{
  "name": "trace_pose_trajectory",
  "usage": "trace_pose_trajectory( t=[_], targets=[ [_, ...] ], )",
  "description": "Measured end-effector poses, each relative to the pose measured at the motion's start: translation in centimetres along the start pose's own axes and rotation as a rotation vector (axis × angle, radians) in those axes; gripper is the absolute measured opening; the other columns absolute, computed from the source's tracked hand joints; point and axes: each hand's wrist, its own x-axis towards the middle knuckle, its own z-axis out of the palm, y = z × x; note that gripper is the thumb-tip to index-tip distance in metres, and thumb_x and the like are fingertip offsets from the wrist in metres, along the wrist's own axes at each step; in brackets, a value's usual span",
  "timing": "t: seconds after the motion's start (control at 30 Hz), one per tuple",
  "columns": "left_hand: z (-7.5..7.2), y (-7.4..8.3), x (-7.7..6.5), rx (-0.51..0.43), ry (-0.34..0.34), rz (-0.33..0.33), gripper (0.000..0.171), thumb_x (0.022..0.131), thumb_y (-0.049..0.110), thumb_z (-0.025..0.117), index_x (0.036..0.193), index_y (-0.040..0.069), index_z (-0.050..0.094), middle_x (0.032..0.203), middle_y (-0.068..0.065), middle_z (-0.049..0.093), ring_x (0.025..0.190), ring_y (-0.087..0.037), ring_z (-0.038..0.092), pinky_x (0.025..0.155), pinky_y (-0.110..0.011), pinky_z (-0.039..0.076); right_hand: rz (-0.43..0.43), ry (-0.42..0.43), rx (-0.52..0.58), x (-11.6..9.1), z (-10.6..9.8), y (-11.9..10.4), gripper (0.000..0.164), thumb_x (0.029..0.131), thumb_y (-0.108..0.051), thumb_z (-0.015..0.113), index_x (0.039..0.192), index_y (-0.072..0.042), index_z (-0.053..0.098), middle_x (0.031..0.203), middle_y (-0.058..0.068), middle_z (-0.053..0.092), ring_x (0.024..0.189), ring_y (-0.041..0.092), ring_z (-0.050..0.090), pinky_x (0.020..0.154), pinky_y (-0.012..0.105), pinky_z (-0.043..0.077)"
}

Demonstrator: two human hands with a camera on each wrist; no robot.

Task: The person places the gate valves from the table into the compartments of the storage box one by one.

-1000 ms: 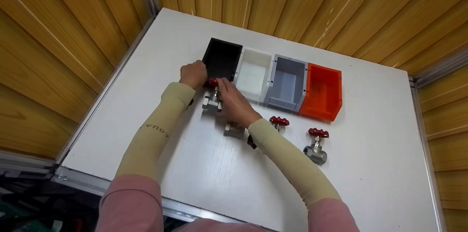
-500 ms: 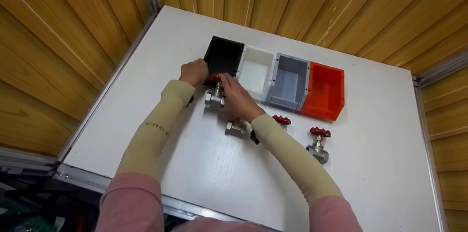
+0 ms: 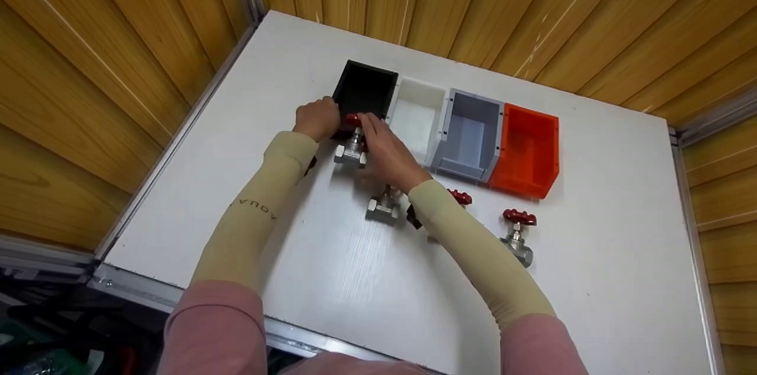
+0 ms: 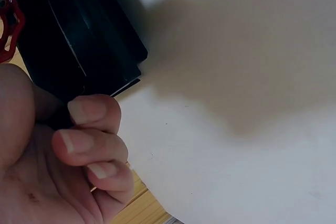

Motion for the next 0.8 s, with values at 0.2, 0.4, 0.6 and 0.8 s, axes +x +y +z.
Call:
trace_pose_trajectory(
  t=[0.2, 0.4, 0.6, 0.8],
  targets=[
    [0.0, 0.1, 0.0, 0.005, 0.028, -0.015, 0.043, 0.098, 0.028, 0.026, 0.114, -0.003, 0.051, 0.106, -0.02, 0.063, 0.095, -0.035, 0.062, 0.079, -0.049, 0.048, -0.025, 0.028, -0.009, 0.5, -0.2, 0.3, 0.121, 0.058, -0.036, 0.085, 0.147, -0.012, 0.007, 0.151, 0.012, 0.016, 0.14, 0.026, 0.018, 0.111, 0.035, 0.024],
    [0.3, 0.2, 0.1, 0.006, 0.046, -0.02, 0.04, 0.097, 0.027, 0.03, 0.112, -0.002, 0.053, 0.104, -0.019, 0.064, 0.094, -0.035, 0.062, 0.078, -0.048, 0.049, -0.026, 0.049, 0.011, 1.1, -0.1, 0.9, 0.118, 0.058, -0.033, 0.085, 0.146, -0.013, 0.01, 0.15, 0.012, 0.018, 0.139, 0.025, 0.02, 0.109, 0.035, 0.029],
    [0.3, 0.2, 0.1, 0.024, 0.041, -0.017, 0.037, 0.096, 0.024, 0.031, 0.114, -0.002, 0.052, 0.107, -0.019, 0.063, 0.096, -0.035, 0.062, 0.078, -0.049, 0.048, -0.012, 0.05, 0.043, 1.5, 0.1, 1.5, 0.116, 0.059, -0.031, 0.085, 0.146, -0.014, 0.01, 0.15, 0.008, 0.018, 0.139, 0.024, 0.021, 0.107, 0.036, 0.031],
    [0.3, 0.1, 0.2, 0.042, 0.03, -0.008, 0.034, 0.095, 0.019, 0.033, 0.115, -0.002, 0.052, 0.106, -0.018, 0.062, 0.096, -0.035, 0.062, 0.078, -0.048, 0.049, 0.011, 0.044, 0.062, 1.8, 0.0, 1.7, 0.118, 0.058, -0.03, 0.086, 0.146, -0.015, 0.008, 0.15, 0.009, 0.018, 0.138, 0.025, 0.022, 0.106, 0.037, 0.032]
  ],
)
